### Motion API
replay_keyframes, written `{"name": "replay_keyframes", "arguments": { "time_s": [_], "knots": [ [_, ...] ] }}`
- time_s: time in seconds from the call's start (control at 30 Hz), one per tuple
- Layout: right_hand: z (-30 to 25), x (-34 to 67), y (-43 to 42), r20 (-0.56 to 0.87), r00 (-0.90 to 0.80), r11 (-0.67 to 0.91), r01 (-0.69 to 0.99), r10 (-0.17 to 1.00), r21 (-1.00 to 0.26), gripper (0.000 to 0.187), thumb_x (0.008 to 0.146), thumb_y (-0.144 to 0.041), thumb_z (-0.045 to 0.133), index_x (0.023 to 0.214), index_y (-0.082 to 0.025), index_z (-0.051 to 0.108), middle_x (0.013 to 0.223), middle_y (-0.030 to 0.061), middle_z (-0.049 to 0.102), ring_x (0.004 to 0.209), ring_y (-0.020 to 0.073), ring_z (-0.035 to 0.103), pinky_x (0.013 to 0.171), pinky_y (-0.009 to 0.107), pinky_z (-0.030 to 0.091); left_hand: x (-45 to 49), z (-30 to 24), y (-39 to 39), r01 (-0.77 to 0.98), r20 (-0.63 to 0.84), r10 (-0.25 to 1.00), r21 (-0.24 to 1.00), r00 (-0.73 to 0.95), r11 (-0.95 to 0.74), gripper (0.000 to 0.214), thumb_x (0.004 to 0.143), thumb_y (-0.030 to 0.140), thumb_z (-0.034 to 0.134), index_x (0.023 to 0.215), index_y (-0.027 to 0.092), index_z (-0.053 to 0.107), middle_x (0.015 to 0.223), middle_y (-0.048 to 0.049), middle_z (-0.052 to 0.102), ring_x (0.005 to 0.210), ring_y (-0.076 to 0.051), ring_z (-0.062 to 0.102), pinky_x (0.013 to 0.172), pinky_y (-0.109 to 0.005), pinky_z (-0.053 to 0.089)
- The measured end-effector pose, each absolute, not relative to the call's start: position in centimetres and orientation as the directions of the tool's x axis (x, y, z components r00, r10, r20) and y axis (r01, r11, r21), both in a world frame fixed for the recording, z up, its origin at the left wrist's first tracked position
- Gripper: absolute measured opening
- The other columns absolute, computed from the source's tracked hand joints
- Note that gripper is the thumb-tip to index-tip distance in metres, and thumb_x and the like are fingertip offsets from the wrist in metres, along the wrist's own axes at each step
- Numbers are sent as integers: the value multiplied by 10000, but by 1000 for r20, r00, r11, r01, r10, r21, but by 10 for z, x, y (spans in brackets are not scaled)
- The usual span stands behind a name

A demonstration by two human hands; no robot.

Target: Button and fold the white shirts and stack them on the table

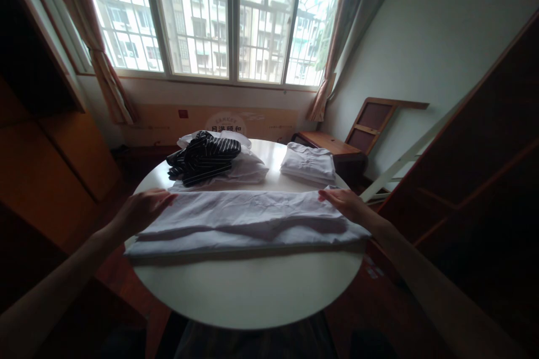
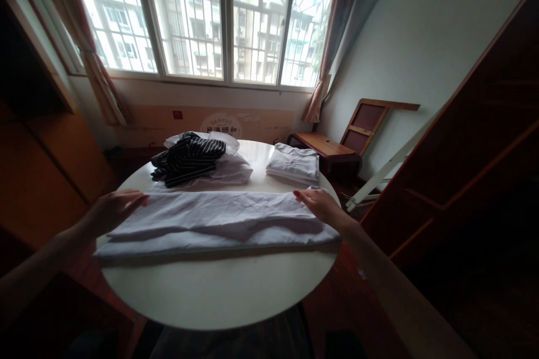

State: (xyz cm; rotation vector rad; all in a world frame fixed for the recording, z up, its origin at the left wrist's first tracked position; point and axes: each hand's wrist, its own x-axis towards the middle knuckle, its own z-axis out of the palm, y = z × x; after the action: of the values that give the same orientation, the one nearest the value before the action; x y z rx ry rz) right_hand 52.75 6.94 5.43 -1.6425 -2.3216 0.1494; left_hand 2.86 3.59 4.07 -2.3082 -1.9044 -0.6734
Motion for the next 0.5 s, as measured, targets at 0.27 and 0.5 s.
{"name": "replay_keyframes", "arguments": {
  "time_s": [0.27, 0.5],
  "knots": [
    [-4, 400, 108, 379, -521, 628, 736, 765, -254, 393, 857, -238, 419, 1218, -123, 523, 1278, 126, 519, 1191, 210, 465, 992, 364, 370, 128, 1, 95, 874, 373, 844, 144, 387, -464, 409, 866, 334, 325, 1153, 150, 552, 1230, -108, 557, 1145, -220, 487, 971, -350, 355],
    [-31, 472, 117, 138, -389, 407, 903, 911, -136, 550, 903, -469, 249, 1311, -151, 434, 1387, 102, 394, 1297, 231, 317, 1057, 395, 260, 53, -26, 88, 987, 55, 991, 99, 124, -129, 636, 852, 510, 240, 1366, 146, 333, 1442, -92, 302, 1332, -254, 243, 1063, -411, 204]
  ]
}}
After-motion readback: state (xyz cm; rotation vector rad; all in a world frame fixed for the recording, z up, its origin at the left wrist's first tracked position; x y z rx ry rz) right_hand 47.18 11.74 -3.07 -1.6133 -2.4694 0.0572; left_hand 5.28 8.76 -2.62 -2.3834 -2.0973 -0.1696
